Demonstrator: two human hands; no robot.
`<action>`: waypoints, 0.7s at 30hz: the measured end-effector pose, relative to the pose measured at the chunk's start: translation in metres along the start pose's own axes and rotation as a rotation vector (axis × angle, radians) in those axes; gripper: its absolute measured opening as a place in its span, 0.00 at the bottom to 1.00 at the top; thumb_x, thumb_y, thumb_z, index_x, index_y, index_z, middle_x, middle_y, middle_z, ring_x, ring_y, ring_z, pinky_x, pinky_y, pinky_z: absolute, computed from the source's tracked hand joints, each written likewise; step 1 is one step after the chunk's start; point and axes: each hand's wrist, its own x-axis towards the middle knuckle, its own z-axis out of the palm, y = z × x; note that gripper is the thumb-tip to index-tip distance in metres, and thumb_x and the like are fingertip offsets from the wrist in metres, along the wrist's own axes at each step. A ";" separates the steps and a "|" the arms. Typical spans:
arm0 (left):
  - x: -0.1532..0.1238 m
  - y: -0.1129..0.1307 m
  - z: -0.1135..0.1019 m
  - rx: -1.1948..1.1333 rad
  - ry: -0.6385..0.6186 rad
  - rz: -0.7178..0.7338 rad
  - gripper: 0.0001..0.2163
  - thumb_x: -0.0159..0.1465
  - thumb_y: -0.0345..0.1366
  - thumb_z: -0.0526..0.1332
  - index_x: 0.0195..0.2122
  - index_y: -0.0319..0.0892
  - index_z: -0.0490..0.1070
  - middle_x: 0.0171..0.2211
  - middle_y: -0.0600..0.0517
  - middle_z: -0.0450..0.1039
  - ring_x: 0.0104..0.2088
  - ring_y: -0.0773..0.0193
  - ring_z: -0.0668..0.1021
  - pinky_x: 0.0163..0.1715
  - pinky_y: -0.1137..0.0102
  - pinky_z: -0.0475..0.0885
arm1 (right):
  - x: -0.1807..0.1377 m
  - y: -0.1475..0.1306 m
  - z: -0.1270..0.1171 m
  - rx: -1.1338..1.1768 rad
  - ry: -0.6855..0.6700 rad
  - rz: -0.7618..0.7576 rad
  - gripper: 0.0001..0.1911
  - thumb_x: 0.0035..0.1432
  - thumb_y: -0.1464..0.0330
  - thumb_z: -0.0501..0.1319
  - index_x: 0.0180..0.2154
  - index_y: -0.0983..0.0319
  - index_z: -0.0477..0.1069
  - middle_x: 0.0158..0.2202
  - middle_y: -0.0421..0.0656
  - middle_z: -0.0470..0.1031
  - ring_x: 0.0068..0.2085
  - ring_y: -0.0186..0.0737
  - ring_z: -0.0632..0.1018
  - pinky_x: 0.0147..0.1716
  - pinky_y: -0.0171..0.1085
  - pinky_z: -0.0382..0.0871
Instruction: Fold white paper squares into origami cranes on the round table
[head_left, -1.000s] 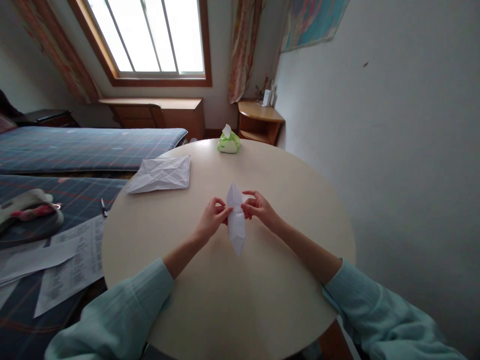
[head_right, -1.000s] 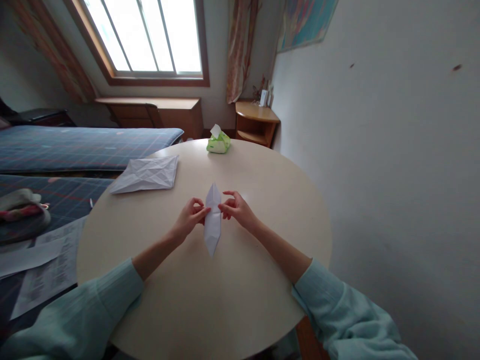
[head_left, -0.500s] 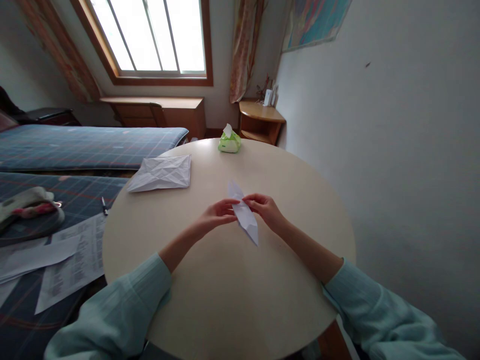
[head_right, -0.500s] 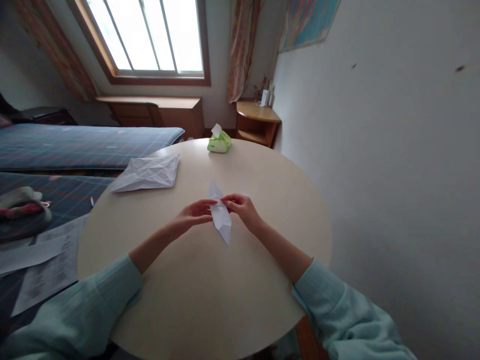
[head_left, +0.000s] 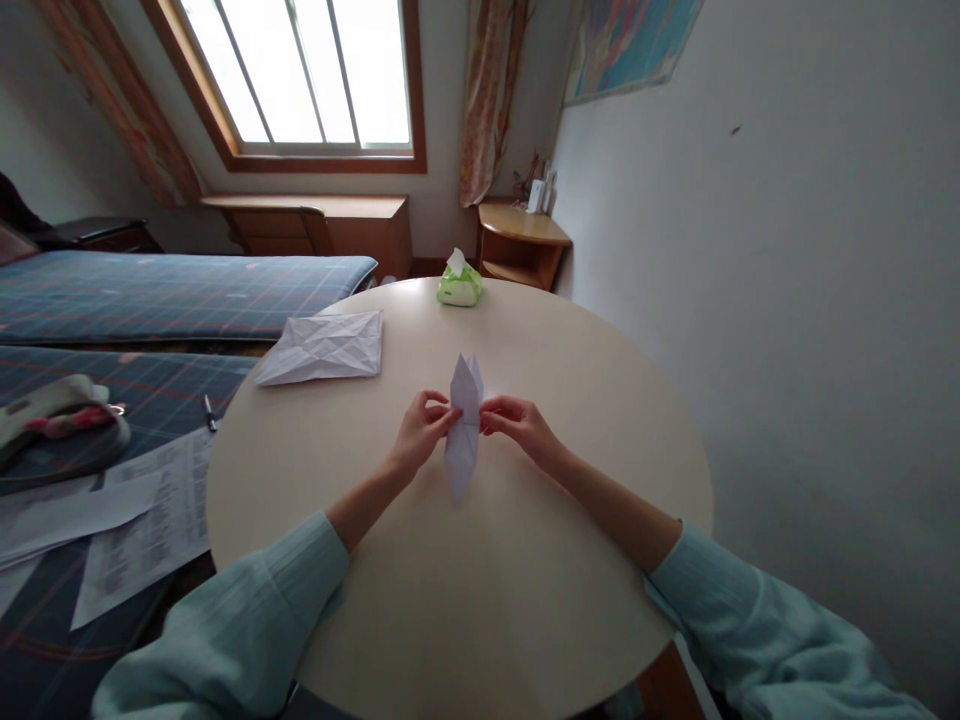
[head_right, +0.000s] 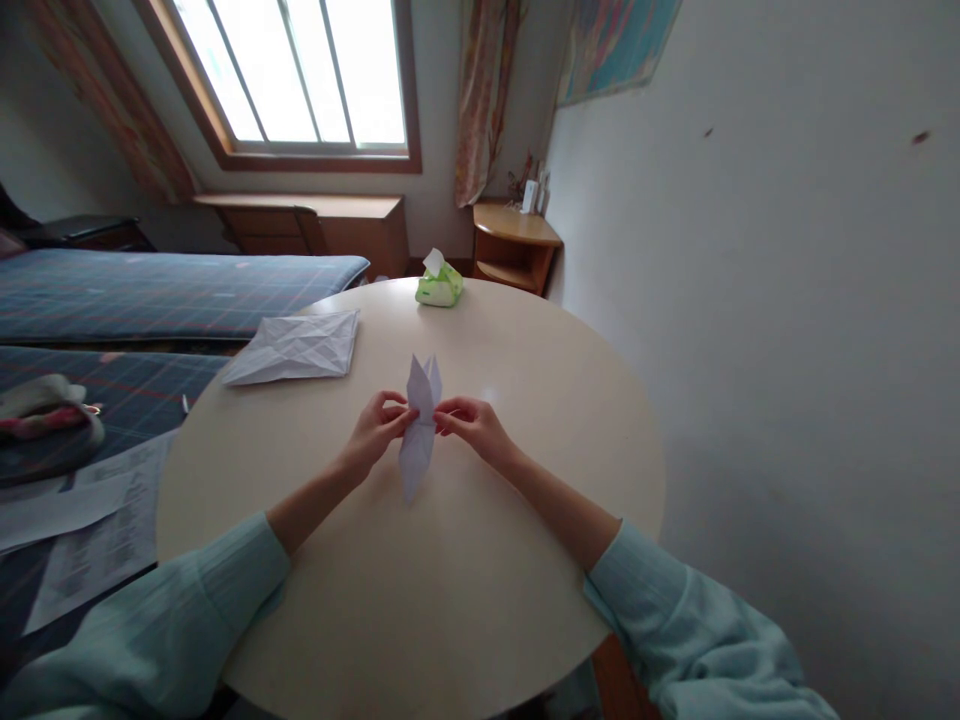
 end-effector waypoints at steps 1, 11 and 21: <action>0.000 -0.001 0.000 0.010 0.002 0.004 0.22 0.42 0.44 0.67 0.30 0.40 0.57 0.20 0.56 0.71 0.22 0.68 0.74 0.23 0.74 0.67 | 0.000 0.001 0.000 -0.003 0.006 0.000 0.15 0.39 0.62 0.66 0.27 0.65 0.68 0.23 0.39 0.72 0.25 0.31 0.73 0.27 0.34 0.68; 0.001 -0.004 0.002 0.050 -0.038 -0.022 0.20 0.41 0.44 0.67 0.25 0.39 0.59 0.18 0.59 0.66 0.20 0.72 0.71 0.21 0.76 0.65 | 0.005 0.009 0.001 0.065 0.075 -0.068 0.25 0.33 0.59 0.68 0.20 0.61 0.52 0.19 0.32 0.64 0.20 0.28 0.69 0.21 0.32 0.65; -0.010 0.004 0.006 0.372 0.178 0.344 0.08 0.51 0.38 0.61 0.26 0.40 0.65 0.24 0.54 0.67 0.26 0.68 0.70 0.28 0.72 0.67 | -0.013 -0.006 0.016 -0.380 0.210 -0.248 0.15 0.45 0.58 0.62 0.25 0.62 0.64 0.25 0.40 0.69 0.26 0.33 0.71 0.27 0.35 0.69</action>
